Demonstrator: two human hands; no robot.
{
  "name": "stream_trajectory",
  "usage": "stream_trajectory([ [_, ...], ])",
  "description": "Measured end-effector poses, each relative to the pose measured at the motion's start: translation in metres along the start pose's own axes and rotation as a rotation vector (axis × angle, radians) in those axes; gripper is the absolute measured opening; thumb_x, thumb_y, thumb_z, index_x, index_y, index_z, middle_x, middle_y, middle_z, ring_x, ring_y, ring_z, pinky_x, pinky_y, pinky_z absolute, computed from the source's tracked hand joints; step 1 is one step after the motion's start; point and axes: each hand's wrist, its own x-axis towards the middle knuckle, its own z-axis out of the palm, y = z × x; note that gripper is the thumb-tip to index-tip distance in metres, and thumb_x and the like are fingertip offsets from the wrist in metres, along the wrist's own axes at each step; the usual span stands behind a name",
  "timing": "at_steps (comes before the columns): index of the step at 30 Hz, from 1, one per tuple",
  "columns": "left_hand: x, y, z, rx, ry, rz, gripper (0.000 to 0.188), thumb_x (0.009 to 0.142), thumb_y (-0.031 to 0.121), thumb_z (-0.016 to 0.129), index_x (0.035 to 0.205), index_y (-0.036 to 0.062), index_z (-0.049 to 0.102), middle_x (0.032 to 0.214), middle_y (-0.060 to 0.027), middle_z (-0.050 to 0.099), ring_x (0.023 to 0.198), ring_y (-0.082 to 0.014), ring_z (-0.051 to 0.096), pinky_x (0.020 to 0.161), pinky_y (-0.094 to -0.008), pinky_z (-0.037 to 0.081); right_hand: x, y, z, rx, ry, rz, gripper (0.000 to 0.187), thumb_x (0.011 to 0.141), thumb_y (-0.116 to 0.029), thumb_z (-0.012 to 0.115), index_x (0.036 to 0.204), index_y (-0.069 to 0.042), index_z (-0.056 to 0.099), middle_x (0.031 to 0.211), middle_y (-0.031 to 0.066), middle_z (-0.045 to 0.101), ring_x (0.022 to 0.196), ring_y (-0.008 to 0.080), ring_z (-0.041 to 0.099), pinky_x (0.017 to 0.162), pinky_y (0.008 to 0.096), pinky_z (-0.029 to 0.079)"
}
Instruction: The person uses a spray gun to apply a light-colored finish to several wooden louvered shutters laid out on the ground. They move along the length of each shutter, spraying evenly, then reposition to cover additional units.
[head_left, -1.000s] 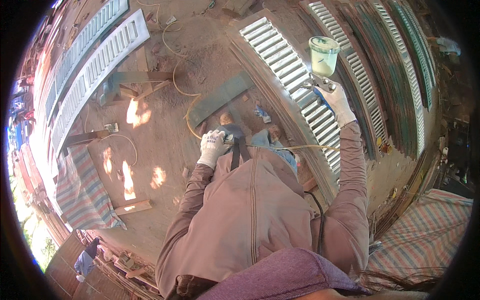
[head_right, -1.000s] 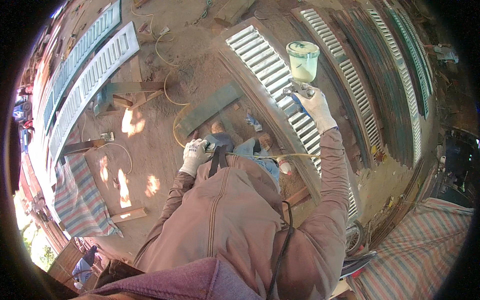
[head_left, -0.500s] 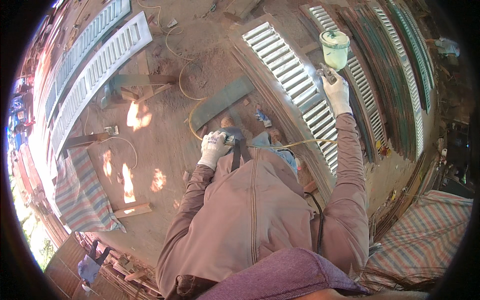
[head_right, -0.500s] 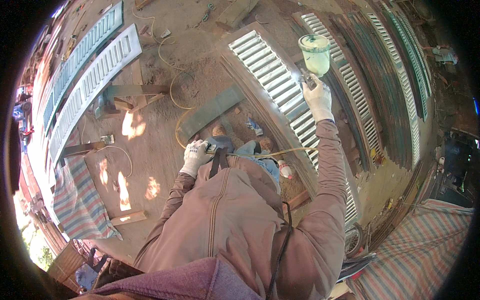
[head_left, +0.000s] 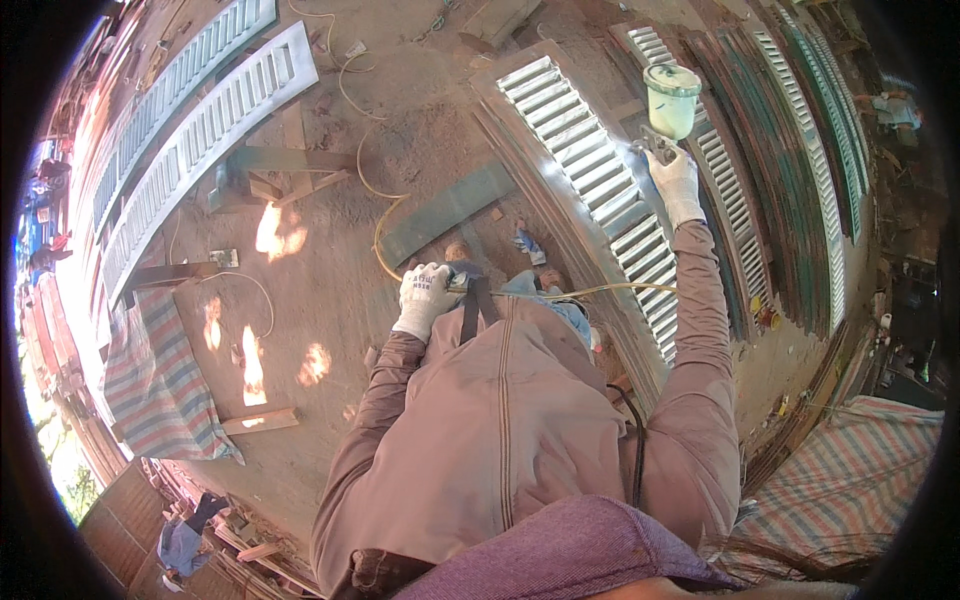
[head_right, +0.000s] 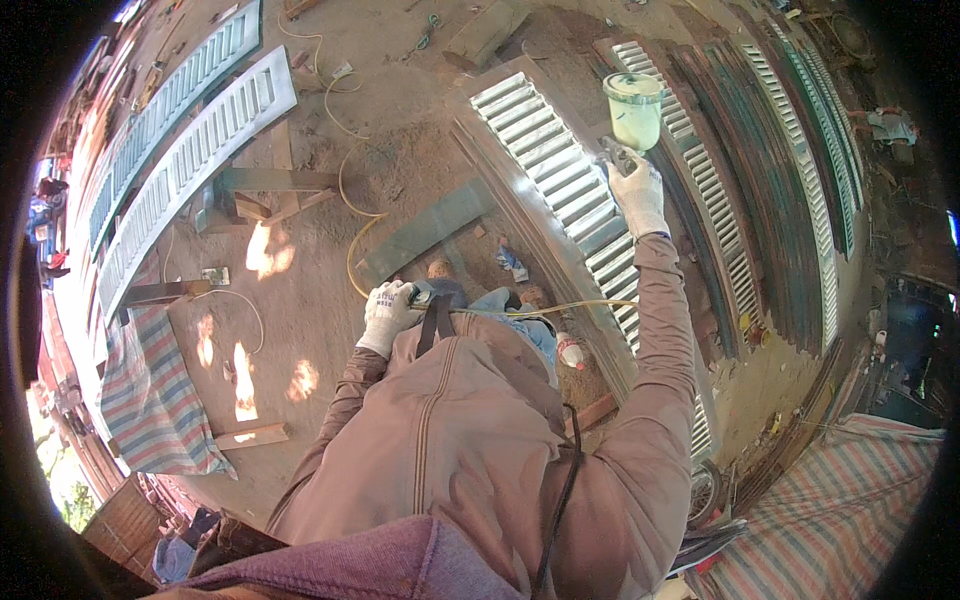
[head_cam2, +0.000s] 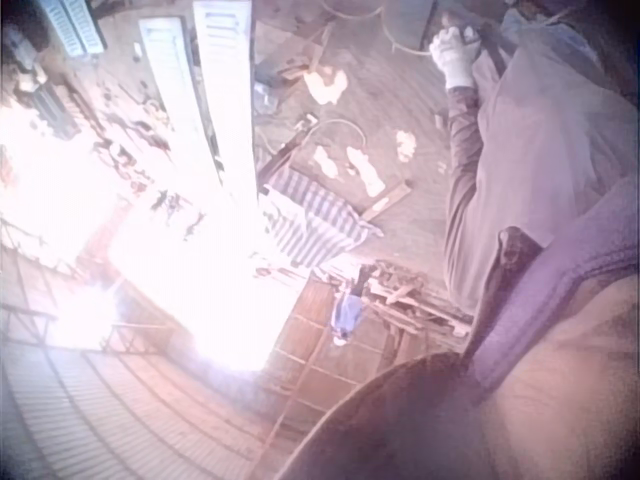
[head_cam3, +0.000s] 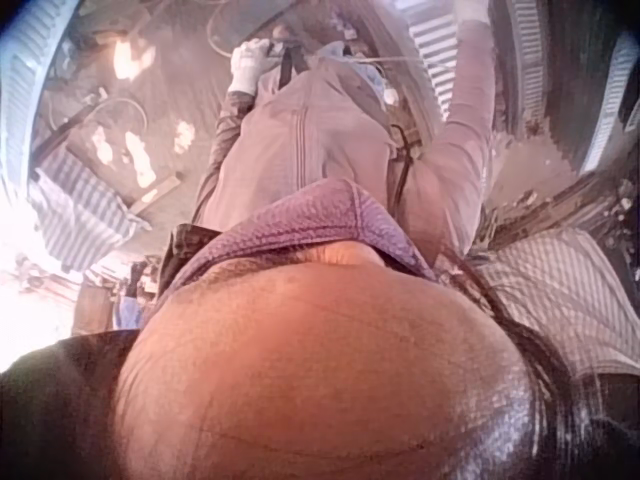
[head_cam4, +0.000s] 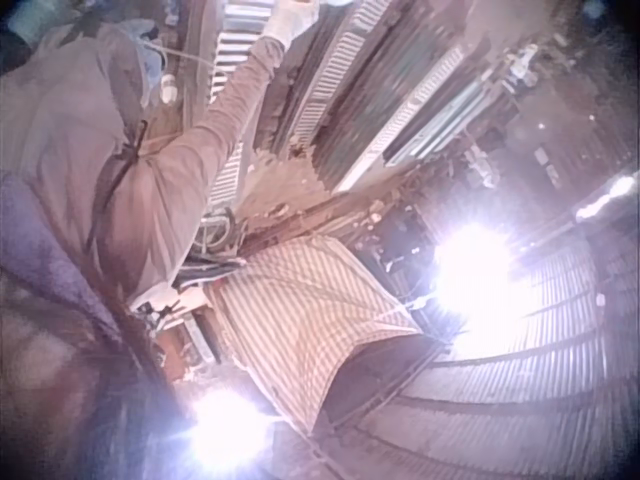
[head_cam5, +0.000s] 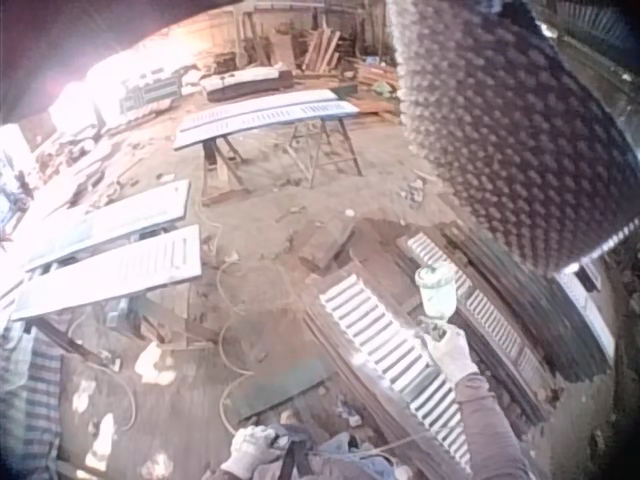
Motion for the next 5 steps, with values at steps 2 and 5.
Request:
stream_trajectory([
  [2,-0.0010,-0.0013,-0.0018,-0.006,0.002,-0.002,0.035,0.077,0.045,0.066,0.089,0.0118,0.070,0.094,-0.0108,0.068,0.093,-0.0294,0.064,0.082,-0.0410,0.047,0.0055,-0.0035,-0.0031,-0.022,0.011,0.023,0.045,0.085,-0.036,0.065,0.122,-0.011,0.064,0.113,0.0207,0.066,0.107,0.0337,0.062,0.093,0.0411,0.048],
  [5,-0.0013,-0.0038,-0.0022,-0.023,-0.004,-0.009,0.035,0.077,0.045,0.066,0.088,0.0118,0.070,0.093,-0.0109,0.068,0.093,-0.0295,0.064,0.081,-0.0408,0.047,0.0075,-0.0055,0.0030,-0.071,0.077,-0.020,0.048,0.084,-0.039,0.065,0.124,-0.011,0.062,0.113,0.0199,0.066,0.108,0.0331,0.062,0.094,0.0410,0.047],
])
